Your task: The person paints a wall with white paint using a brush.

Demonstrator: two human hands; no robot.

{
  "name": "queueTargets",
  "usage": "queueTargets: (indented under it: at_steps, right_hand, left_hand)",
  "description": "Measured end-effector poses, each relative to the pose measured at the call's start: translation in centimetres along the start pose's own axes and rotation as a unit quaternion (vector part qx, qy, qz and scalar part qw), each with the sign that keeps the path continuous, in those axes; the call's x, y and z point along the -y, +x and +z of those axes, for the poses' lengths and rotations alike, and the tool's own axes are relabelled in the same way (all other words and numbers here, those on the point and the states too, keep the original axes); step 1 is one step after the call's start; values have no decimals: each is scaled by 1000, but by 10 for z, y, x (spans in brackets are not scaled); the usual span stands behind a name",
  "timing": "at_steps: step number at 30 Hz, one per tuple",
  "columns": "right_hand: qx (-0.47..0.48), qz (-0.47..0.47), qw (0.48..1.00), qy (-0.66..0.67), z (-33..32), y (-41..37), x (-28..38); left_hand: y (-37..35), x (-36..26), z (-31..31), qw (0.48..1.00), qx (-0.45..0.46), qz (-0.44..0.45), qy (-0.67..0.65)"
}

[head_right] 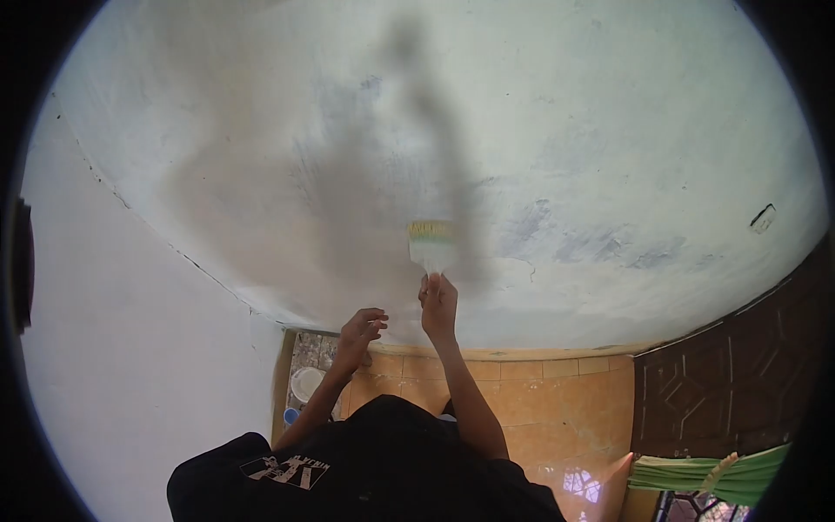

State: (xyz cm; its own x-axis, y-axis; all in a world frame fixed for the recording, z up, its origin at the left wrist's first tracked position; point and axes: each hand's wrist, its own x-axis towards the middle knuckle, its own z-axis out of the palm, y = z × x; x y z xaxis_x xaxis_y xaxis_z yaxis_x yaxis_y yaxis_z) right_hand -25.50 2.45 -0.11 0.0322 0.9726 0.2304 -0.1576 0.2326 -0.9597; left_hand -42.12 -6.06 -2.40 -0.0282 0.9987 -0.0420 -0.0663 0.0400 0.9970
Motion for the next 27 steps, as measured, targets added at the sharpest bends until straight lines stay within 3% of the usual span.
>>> queueTargets:
  at_steps: [2,5,7,10,12,15,20,22,23,27]
  right_hand:
    - [-20,-35,999,-33,-7,-14,-56]
    - [-54,44,996,-55,-10,-60,-83]
    - [-82,100,991,-29,0,-68,-71]
    - [-64,-26,997,-15,16,-42,-30]
    - [-55,-25,998,-5,25,-20,-9]
    - [-33,-9,999,-8,21,-9,-35]
    - [-66,49,996,-44,16,-61,-87]
    - [-70,61,995,-18,20,-65,-55]
    - [-78,-24,997,-12,24,-53,-47]
    - [-60,-22,998,-29,33,-12,10]
  left_hand:
    - [-2,4,-10,1000,-3,-2,0]
    - [-10,8,-22,1000,-1,1,3]
    - [-9,7,-30,1000,0,1,7]
    - [-17,9,-40,1000,8,-16,13]
    - [-19,8,-43,1000,24,-5,19]
    - [-21,7,-46,999,37,-4,15]
    - [-28,10,-49,998,46,-27,18]
    - [-22,7,-50,999,48,-22,15]
    - [-23,9,-52,998,50,-23,12]
    - [-28,0,-57,998,66,-19,9]
